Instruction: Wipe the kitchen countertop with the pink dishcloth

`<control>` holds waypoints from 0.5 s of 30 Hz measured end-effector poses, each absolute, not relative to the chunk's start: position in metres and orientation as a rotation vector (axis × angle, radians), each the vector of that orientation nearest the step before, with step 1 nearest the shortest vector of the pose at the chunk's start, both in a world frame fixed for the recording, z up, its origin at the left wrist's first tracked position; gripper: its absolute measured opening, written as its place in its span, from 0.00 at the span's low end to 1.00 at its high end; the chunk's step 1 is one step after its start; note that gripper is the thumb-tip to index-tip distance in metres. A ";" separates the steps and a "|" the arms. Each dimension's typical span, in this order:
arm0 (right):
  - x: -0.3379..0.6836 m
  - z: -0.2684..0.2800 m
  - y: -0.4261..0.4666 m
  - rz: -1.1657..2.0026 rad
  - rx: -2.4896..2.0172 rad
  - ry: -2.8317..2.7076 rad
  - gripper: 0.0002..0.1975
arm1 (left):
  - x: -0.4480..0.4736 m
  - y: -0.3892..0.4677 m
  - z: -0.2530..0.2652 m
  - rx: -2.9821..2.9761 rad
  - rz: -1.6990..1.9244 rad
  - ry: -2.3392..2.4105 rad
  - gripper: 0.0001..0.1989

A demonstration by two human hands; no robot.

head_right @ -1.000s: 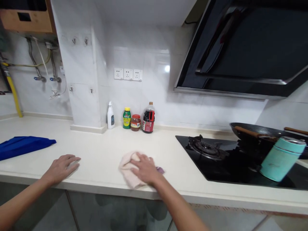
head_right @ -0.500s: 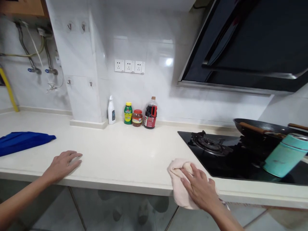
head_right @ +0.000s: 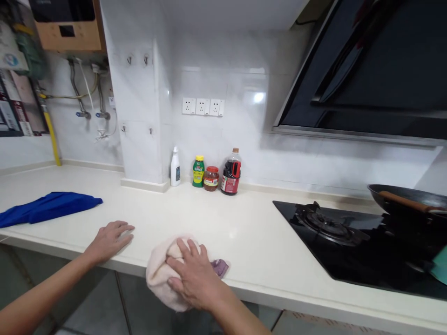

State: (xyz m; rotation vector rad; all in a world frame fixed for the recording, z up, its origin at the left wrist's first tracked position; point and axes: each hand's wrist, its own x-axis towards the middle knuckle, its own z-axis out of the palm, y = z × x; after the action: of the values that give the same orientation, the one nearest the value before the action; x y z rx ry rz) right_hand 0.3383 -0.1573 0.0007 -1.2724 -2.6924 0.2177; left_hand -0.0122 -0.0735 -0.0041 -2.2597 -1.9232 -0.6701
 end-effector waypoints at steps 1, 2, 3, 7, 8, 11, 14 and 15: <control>0.344 0.002 -0.157 0.248 -1.239 -2.706 0.27 | -0.013 -0.074 -0.005 -2.260 -0.682 -1.911 0.23; 0.354 0.002 -0.157 0.278 -1.238 -2.702 0.25 | -0.014 -0.073 -0.006 -2.261 -0.689 -1.901 0.23; 0.368 0.002 -0.155 0.299 -1.264 -2.684 0.24 | -0.015 -0.073 -0.007 -2.263 -0.692 -1.893 0.22; 0.449 -0.012 -0.130 0.194 -1.501 -2.554 0.27 | -0.019 -0.071 -0.014 -2.288 -0.680 -1.874 0.22; 0.471 -0.018 -0.118 0.134 -1.588 -2.511 0.28 | -0.020 -0.071 -0.016 -2.294 -0.682 -1.871 0.22; 0.533 -0.040 -0.070 -0.059 -1.923 -2.301 0.30 | -0.023 -0.070 -0.022 -2.298 -0.709 -1.860 0.21; 0.569 -0.051 -0.014 -0.170 -2.184 -2.100 0.32 | -0.023 -0.070 -0.026 -2.291 -0.755 -1.830 0.20; 0.573 -0.051 0.005 -0.182 -2.250 -2.045 0.32 | -0.023 -0.070 -0.027 -2.286 -0.771 -1.816 0.19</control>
State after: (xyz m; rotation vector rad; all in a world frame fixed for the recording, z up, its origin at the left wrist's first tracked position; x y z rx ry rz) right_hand 0.5731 0.0047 -0.0509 -2.2496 -2.0449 -0.1821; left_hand -0.0233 -0.0700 -0.0267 -2.2863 -1.8160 -0.7708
